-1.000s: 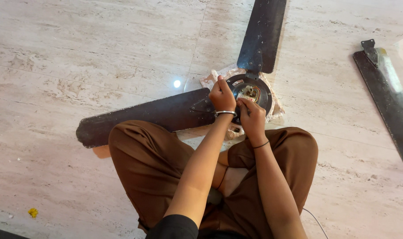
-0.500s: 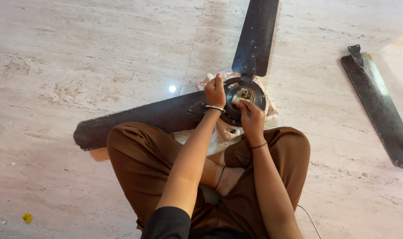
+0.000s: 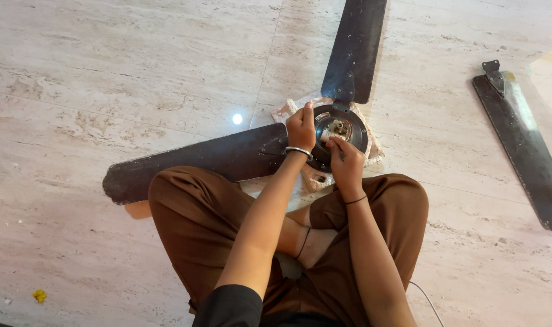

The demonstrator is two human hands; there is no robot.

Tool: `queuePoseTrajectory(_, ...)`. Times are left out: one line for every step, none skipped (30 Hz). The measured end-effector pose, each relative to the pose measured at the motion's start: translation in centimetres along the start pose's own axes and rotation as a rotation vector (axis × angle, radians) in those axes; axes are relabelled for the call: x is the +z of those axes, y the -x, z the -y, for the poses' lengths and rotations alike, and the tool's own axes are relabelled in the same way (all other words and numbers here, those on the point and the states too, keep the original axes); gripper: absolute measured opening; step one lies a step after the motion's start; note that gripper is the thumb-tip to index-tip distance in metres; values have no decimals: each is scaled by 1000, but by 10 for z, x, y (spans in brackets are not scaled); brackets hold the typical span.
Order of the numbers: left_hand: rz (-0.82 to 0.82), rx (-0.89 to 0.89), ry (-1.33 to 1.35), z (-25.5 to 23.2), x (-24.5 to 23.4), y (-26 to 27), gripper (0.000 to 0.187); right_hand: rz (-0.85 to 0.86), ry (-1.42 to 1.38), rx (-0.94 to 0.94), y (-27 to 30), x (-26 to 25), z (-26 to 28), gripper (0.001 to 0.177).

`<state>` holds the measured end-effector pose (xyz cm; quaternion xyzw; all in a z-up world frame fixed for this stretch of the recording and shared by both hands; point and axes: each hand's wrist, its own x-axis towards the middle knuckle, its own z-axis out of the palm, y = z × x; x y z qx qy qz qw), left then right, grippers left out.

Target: The person sits on the floor and uses a screwdriver to remove screws from the fan blade mounting brackets. They detach two fan blades from the motor housing and place them on the floor. The person then picks up a third blade and begins to attach it to the motor housing.

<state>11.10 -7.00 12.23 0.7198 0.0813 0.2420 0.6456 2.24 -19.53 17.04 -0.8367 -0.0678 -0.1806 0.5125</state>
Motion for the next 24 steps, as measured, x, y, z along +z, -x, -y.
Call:
queuePoseTrajectory(-114, -14, -27, -4, 4, 3, 52, 8, 14, -7, 0, 3, 0, 15)
queuePoseTrajectory(-228, -28, -53, -9, 8, 6, 52, 10, 18, -82, 2, 7, 1, 18)
queuePoseTrajectory(-240, 75, -69, -13, 12, 12, 48, 17, 23, -157, 5, 12, 1, 21)
queuePoseTrajectory(-251, 178, -85, -17, 16, 18, 45, 25, 29, -232, 6, 15, 0, 25)
queuePoseTrajectory(-257, 276, -106, -19, 17, 24, 44, 49, -7, -179, 8, 18, -1, 27)
queuePoseTrajectory(-276, 223, -124, -21, 19, 24, 45, 74, -44, -127, 9, 20, -3, 29)
queuePoseTrajectory(-294, 171, -140, -23, 21, 24, 46, 97, -78, -75, 10, 21, -5, 31)
queuePoseTrajectory(-311, 118, -156, -24, 21, 24, 48, 111, -77, -101, 11, 22, -6, 27)
queuePoseTrajectory(-327, 81, -148, -25, 22, 22, 47, 121, -73, -132, 9, 23, -7, 24)
queuePoseTrajectory(-342, 43, -140, -26, 20, 20, 47, 131, -70, -163, 7, 22, -7, 21)
queuePoseTrajectory(-357, 6, -134, -26, 19, 18, 47, 78, -57, -165, 4, 20, -9, 19)
queuePoseTrajectory(-338, 34, -126, -26, 20, 17, 47, 24, -44, -168, 1, 17, -11, 18)
queuePoseTrajectory(-316, 61, -122, -24, 19, 18, 47, -29, -33, -165, 0, 14, -14, 18)
queuePoseTrajectory(-294, 87, -119, -22, 17, 19, 48, -99, -18, -133, -3, 8, -19, 15)
queuePoseTrajectory(-249, 93, -112, -19, 16, 18, 49, -171, -1, -103, -7, -2, -26, 13)
queuePoseTrajectory(-205, 100, -104, -16, 15, 16, 50, -221, 37, 6, -12, -13, -35, 13)
queuePoseTrajectory(-162, 106, -95, -13, 15, 13, 51, -269, 76, 113, -17, -26, -44, 14)
queuePoseTrajectory(-177, 79, -68, -9, 13, 8, 52, -285, 100, 230, -19, -38, -53, 16)
queuePoseTrajectory(-196, 50, -42, -5, 9, 3, 53, -296, 124, 346, -20, -50, -62, 19)
queuePoseTrajectory(-214, 21, -16, -1, 8, 3, 53, -322, 146, 330, -19, -59, -69, 19)
queuePoseTrajectory(-210, 33, 8, 2, 5, 2, 53, -349, 162, 314, -17, -63, -74, 19)
queuePoseTrajectory(-206, 46, 32, 4, 2, 1, 52, -376, 178, 298, -16, -64, -78, 20)
queuePoseTrajectory(-198, 61, 57, 6, 0, 1, 51, -353, 171, 340, -15, -61, -80, 20)
queuePoseTrajectory(-171, 64, 46, 7, -3, -1, 51, -330, 164, 383, -15, -57, -81, 20)
